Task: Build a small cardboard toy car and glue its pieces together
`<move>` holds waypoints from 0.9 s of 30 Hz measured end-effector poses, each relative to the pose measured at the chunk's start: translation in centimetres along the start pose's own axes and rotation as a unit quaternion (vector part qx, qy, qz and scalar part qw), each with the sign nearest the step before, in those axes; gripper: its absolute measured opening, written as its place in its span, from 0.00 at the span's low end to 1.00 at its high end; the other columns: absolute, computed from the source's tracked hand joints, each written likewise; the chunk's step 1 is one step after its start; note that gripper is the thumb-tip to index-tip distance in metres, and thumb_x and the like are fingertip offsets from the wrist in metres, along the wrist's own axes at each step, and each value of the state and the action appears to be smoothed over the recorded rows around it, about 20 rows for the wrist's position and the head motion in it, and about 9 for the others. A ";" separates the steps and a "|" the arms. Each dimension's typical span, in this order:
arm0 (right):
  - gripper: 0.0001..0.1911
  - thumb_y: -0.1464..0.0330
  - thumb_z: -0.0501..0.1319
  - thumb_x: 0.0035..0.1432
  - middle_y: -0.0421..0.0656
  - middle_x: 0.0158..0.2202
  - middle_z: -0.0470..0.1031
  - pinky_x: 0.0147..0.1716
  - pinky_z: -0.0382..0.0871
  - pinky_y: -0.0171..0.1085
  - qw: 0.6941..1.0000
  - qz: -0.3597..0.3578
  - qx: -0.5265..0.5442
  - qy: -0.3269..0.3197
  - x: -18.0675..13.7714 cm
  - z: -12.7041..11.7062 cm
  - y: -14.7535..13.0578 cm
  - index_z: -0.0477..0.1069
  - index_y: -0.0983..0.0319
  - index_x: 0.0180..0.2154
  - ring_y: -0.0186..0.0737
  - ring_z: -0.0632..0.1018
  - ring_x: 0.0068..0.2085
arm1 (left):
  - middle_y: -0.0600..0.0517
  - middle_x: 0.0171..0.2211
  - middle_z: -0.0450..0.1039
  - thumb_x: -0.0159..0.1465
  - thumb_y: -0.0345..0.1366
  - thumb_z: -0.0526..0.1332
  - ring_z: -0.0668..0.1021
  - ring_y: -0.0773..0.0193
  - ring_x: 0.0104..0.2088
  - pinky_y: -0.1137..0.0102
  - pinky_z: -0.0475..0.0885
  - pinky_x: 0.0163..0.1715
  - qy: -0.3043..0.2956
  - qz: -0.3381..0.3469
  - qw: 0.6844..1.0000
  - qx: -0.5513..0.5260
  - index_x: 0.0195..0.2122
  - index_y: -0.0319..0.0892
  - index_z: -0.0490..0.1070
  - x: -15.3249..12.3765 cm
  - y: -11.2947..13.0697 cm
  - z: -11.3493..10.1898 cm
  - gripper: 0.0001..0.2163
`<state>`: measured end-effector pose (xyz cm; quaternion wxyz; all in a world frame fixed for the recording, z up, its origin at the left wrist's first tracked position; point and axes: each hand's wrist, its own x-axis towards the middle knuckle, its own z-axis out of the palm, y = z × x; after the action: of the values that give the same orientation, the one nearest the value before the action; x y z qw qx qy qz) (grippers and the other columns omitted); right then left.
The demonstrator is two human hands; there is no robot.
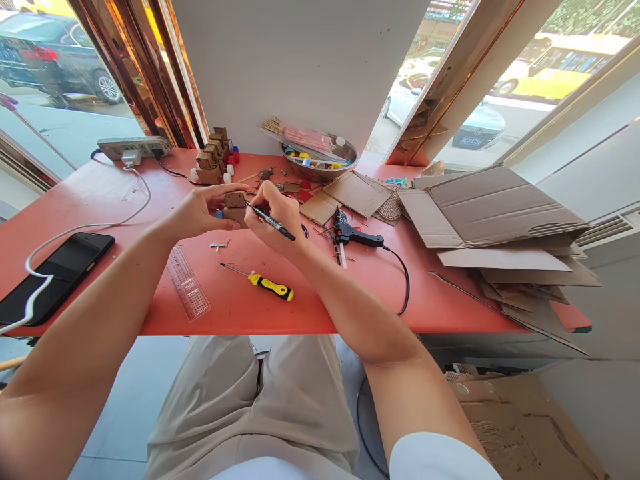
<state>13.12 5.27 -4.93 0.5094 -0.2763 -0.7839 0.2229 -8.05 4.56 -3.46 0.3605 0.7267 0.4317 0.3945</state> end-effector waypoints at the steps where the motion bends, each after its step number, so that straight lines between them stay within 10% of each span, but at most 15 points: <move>1: 0.07 0.65 0.60 0.59 0.35 0.26 0.74 0.31 0.71 0.35 1.000 0.004 -0.005 -0.006 0.0 0.1 0.0 0.61 0.54 0.31 0.34 0.73 0.26 | 0.45 0.49 0.85 0.47 0.44 0.78 0.82 0.57 0.38 0.64 0.76 0.38 -0.002 0.000 1.000 0.002 0.64 0.43 0.79 0.0 0.1 0.0 0.40; 15: 0.07 0.69 0.59 0.59 0.35 0.28 0.74 0.37 0.71 0.35 0.997 0.015 -0.055 0.043 -0.8 0.6 -2.7 0.60 0.54 0.31 0.34 0.73 0.29 | 0.46 0.50 0.85 0.48 0.45 0.78 0.83 0.56 0.39 0.63 0.76 0.40 -0.004 0.007 1.000 0.012 0.63 0.43 0.79 0.0 0.1 0.1 0.39; 27: 0.06 0.71 0.60 0.55 0.35 0.30 0.74 0.35 0.70 0.35 0.998 -0.036 -0.039 -0.042 -0.2 0.7 -0.4 0.63 0.55 0.31 0.35 0.74 0.30 | 0.46 0.51 0.85 0.48 0.45 0.80 0.85 0.52 0.44 0.63 0.78 0.42 0.005 0.033 0.999 0.008 0.62 0.44 0.80 0.0 -0.3 0.4 0.38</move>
<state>12.46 4.77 -5.10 0.4722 -0.2581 -0.8222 0.1856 -7.80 4.59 -3.89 0.3395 0.7414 0.4124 0.4063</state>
